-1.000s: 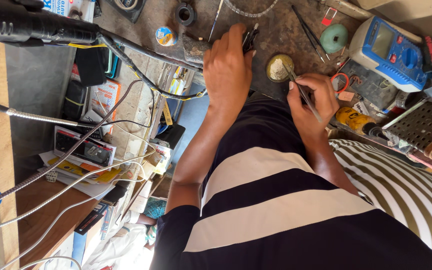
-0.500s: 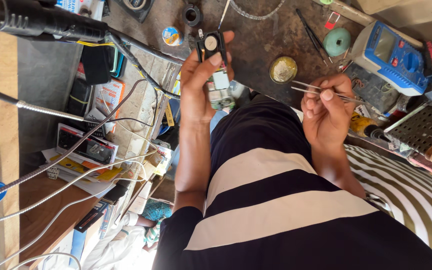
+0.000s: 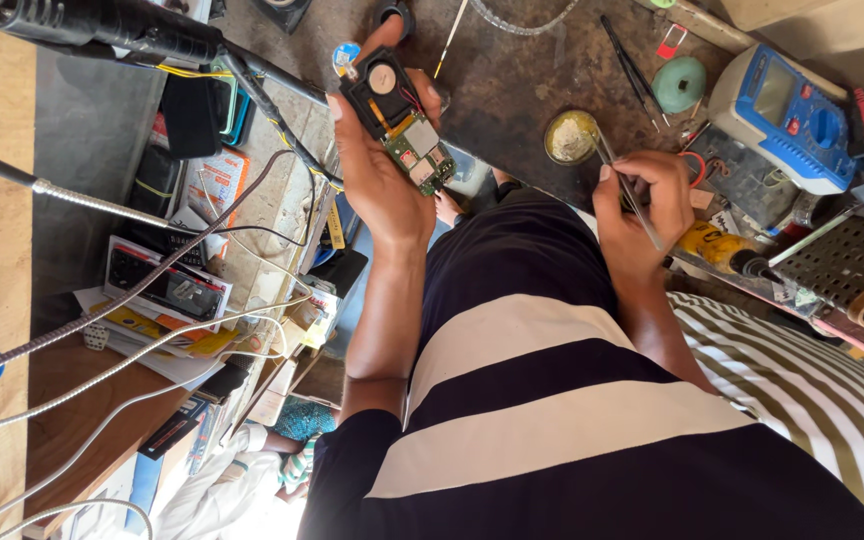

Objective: The person uses a soldering iron and tweezers to work on a small circuit board clamped to a workbench. They apply solder to specific points on the board while holding it steady, then set the tools down and inspect the board.

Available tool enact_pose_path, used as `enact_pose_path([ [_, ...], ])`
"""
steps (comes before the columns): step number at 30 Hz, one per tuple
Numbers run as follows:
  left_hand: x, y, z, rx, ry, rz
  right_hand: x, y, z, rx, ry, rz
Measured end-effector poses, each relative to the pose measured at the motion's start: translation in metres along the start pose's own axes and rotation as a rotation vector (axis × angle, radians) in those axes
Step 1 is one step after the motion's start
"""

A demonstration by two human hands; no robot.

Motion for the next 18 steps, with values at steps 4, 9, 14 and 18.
enact_pose_path([
  [4,0.004,0.003,-0.003,0.007,0.009,0.029,-0.001,0.004,0.001,-0.033,-0.011,-0.015],
  [9,0.014,0.003,-0.006,-0.013,0.076,0.171,-0.001,0.007,0.002,-0.046,-0.038,-0.024],
  [14,0.015,0.002,-0.005,-0.016,0.125,0.269,0.008,0.005,0.000,-0.046,0.026,0.003],
  [18,0.016,-0.001,-0.006,-0.020,0.125,0.302,0.011,0.004,-0.001,-0.036,0.048,-0.010],
])
Point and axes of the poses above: each hand's wrist, its own z-axis towards the middle knuckle, its own y-axis out of the palm, x = y × z, the point moved 9 cm from there along z, towards the middle knuckle, and after that the axes turned 14 degrees about z, right-handed, at the moved point
